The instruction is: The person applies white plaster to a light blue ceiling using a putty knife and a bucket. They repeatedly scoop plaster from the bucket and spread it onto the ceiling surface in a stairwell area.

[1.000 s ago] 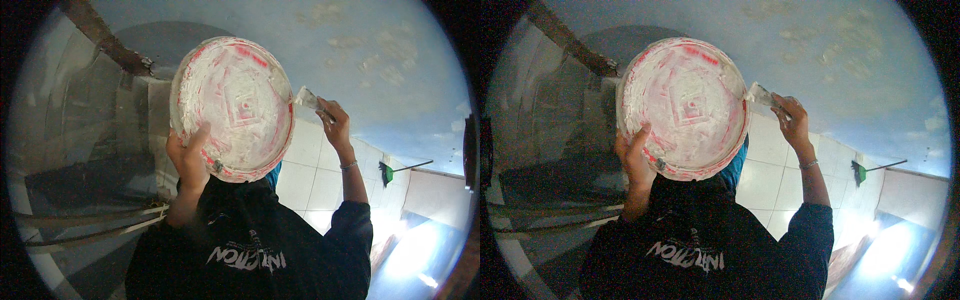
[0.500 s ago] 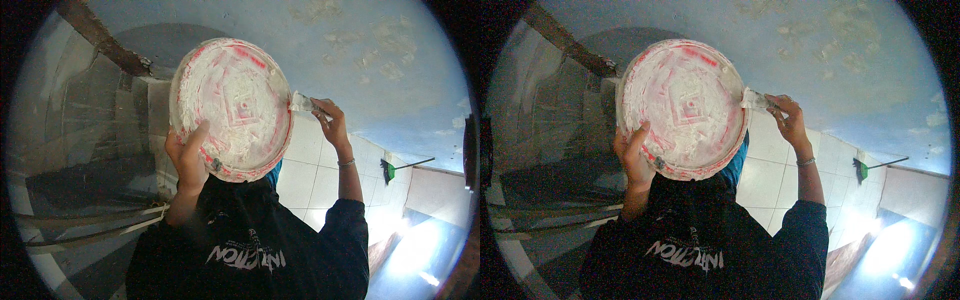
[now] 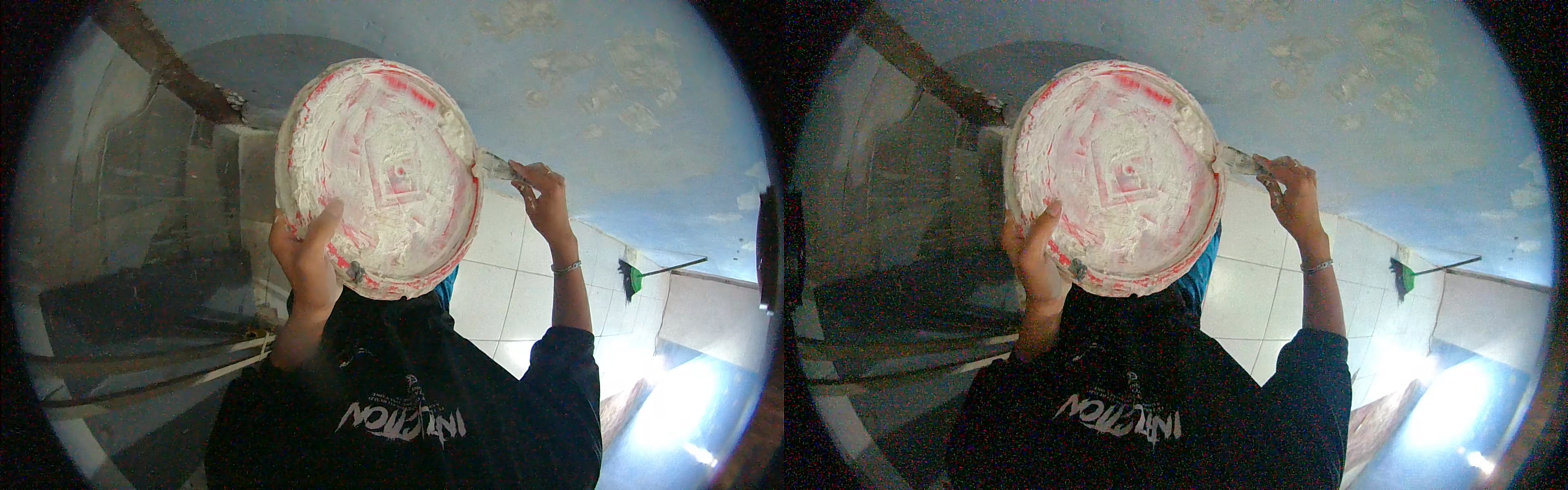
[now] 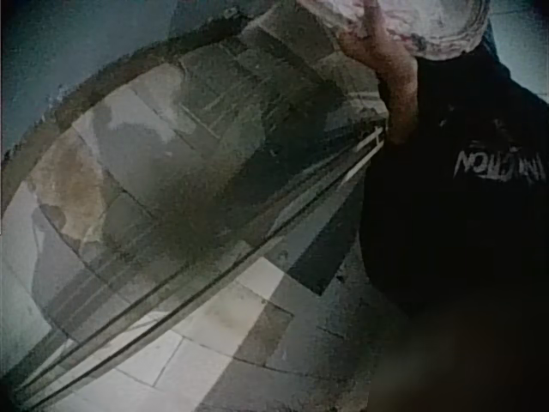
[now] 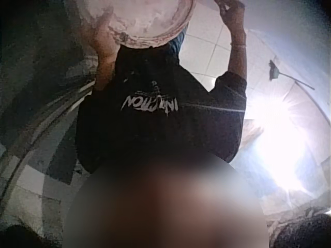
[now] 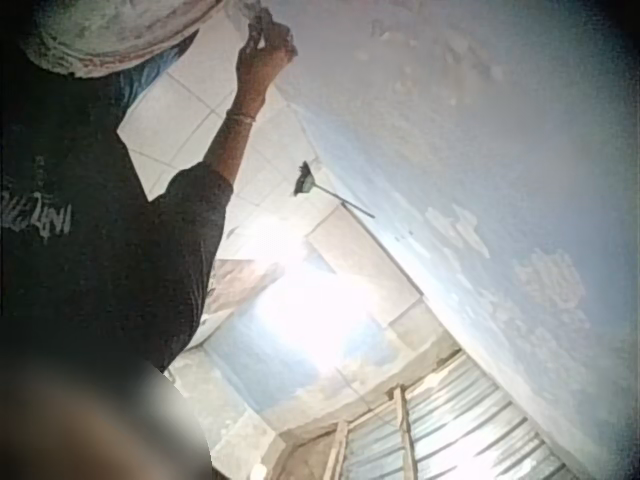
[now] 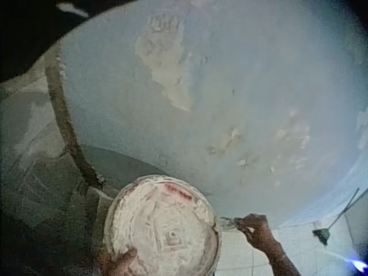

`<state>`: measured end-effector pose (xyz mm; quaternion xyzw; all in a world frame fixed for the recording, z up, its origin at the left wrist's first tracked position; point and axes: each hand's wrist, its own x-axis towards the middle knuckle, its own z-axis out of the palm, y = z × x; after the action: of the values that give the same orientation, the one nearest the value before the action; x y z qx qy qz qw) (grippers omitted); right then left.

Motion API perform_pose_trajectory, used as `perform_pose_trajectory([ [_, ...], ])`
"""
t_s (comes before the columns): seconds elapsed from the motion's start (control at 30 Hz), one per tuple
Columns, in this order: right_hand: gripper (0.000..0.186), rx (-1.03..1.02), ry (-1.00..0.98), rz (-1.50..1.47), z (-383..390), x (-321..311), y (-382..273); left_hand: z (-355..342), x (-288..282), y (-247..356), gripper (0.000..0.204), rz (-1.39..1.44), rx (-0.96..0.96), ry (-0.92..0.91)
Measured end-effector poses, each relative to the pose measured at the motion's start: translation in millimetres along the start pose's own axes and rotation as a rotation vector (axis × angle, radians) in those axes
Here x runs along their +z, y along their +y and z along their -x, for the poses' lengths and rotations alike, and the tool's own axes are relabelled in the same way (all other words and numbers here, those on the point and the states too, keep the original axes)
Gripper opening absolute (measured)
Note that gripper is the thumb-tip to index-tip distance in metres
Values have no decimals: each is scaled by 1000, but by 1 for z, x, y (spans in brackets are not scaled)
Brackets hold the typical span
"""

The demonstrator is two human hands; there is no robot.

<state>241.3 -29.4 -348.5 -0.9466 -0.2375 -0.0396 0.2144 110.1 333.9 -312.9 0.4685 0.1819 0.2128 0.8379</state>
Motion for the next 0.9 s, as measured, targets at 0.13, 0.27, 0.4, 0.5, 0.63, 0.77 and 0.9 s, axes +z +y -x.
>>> perform_pose_trajectory([
  [0.13, 35, 58, 67, 298, 6, -9, -5, -1, -4, -2, 52, -44, -5, -36],
  [0.27, 37, 50, 147, 32, 3, -6, -4, -3, -11, -7, 54, -8, -3, -68],
  [0.4, 39, -74, 246, -159, -12, 20, -2, -12, -17, -5, 51, -61, -71, -17],
  [0.5, 37, -93, 287, -99, -18, 34, -3, -16, -19, -6, 48, 7, -121, 16],
  [0.63, 35, 95, 232, -326, -3, 30, -1, -9, -33, -21, 47, -75, -27, 46],
  [0.77, 33, 140, 284, -328, 19, 25, 11, -32, -70, -34, 56, -116, -26, 71],
  [0.9, 32, 285, 303, -414, 21, 55, 23, -109, -106, -32, 43, -267, 138, -24],
])
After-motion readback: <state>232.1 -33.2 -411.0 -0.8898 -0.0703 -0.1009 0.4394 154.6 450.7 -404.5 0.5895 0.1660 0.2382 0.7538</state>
